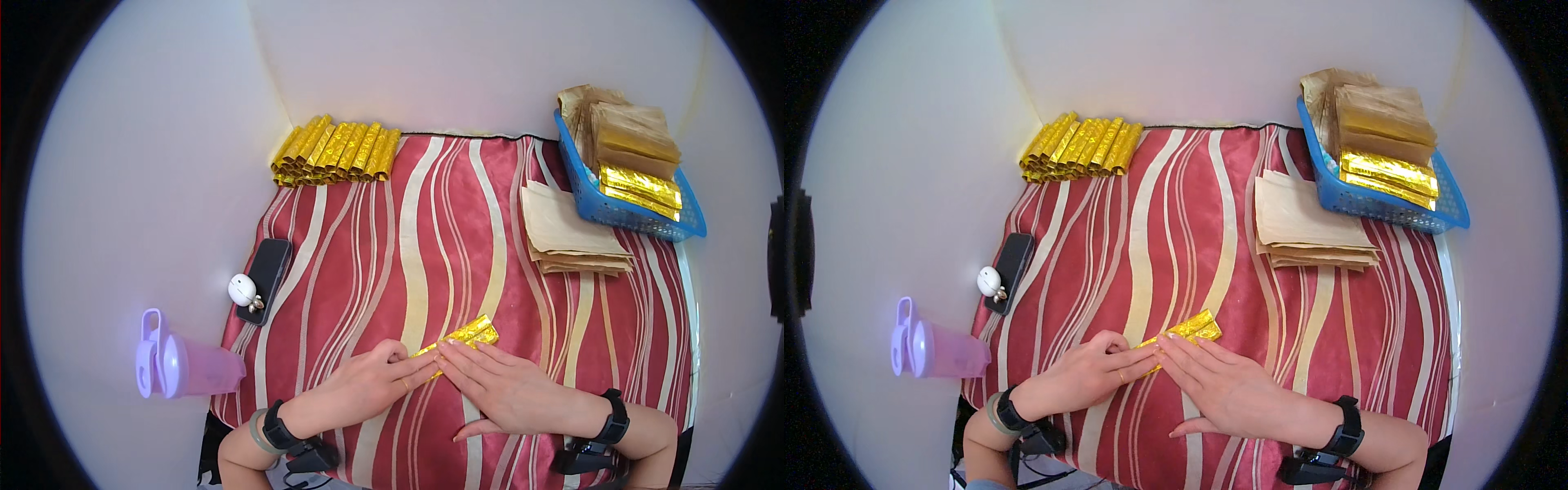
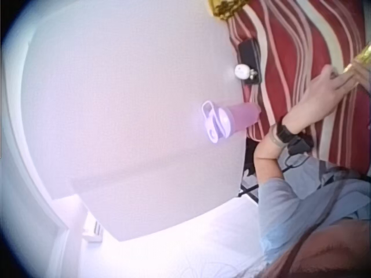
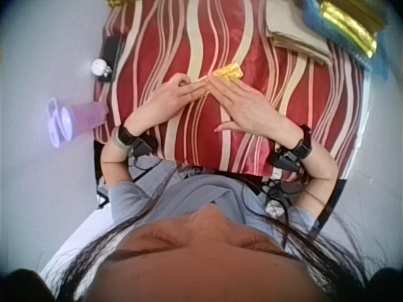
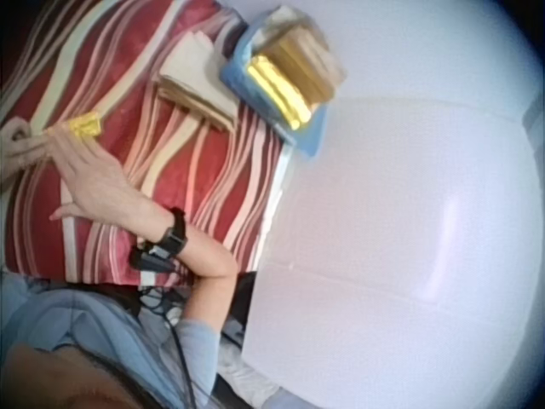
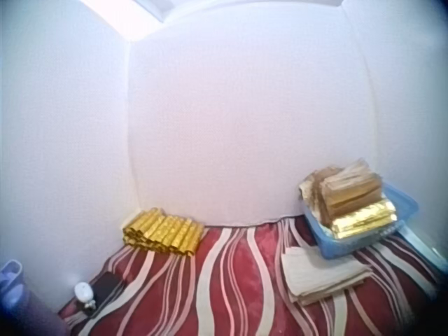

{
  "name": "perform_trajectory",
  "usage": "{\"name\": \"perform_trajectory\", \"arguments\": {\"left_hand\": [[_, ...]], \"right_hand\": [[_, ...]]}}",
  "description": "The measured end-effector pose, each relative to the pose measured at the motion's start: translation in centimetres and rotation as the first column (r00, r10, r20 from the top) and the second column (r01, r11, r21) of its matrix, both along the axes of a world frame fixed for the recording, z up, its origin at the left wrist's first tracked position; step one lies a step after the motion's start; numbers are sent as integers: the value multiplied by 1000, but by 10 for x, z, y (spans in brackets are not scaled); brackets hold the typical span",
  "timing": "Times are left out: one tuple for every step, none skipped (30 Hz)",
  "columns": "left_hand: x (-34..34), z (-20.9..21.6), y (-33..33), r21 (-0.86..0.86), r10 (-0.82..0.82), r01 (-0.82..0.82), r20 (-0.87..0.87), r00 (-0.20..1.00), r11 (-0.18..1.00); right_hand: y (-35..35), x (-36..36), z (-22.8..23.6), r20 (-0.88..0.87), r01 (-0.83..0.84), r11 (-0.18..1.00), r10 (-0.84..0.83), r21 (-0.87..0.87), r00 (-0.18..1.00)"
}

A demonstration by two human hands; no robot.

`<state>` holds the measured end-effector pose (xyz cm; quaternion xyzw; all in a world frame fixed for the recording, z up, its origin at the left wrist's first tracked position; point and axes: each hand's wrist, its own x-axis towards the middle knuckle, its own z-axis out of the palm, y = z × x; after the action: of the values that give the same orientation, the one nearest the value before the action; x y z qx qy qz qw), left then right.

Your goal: Fold and package individual sheets of gold-colored ritual or packaging paper.

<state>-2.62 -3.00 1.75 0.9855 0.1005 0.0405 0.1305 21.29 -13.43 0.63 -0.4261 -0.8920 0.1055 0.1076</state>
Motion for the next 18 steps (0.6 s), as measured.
{"name": "perform_trajectory", "arguments": {"left_hand": [[0,-1,0,-2,0,0,-2,1000,1000],[-1,-2,0,7,-2,1,6,1000,1000],[-1,-2,0,17,-4,4,15,1000,1000],[-1,-2,0,15,-5,5,14,1000,1000],[-1,-1,0,20,-9,9,11,1000,1000],[-2,-1,0,25,-10,10,6,1000,1000],[-2,0,0,24,-9,9,3,1000,1000],[-3,0,0,40,-11,11,4,1000,999],[-3,1,0,57,-17,17,8,1000,998],[-3,2,-1,57,-18,18,8,1000,998],[-2,4,-2,74,-10,9,11,1000,997],[-2,5,-2,91,-3,1,17,1000,996],[-2,4,-2,92,-5,4,18,1000,996],[-3,2,-2,76,4,-10,79,997,997],[-4,0,-2,60,16,-25,139,990,998],[-5,-2,-3,60,17,-25,138,990,998],[-6,-3,-4,99,5,-21,160,987,995],[-6,-5,-5,135,-8,-17,182,983,991]], "right_hand": [[0,0,-1,-32,13,1000,-13,-17,999],[0,1,-1,-64,25,999,-27,-34,998],[0,2,-1,-65,26,999,-28,-35,997],[0,5,1,-51,34,998,-37,-52,998],[0,8,2,-36,42,997,-45,-69,998],[1,12,3,-39,40,997,-43,-70,998],[1,16,5,18,62,996,-61,-67,998],[2,19,5,76,84,994,-79,-64,994],[1,22,6,75,85,994,-81,-64,994],[1,24,6,96,93,994,-87,-54,992],[1,26,7,117,100,994,-94,-43,989],[2,26,7,118,102,994,-96,-42,988],[2,27,8,151,95,995,-91,-21,984],[2,28,9,184,87,996,-86,-1,979],[3,29,9,183,87,996,-85,0,979],[3,30,10,181,89,996,-88,2,980],[4,31,11,179,91,996,-90,3,980],[4,31,11,179,91,996,-89,1,980]]}}
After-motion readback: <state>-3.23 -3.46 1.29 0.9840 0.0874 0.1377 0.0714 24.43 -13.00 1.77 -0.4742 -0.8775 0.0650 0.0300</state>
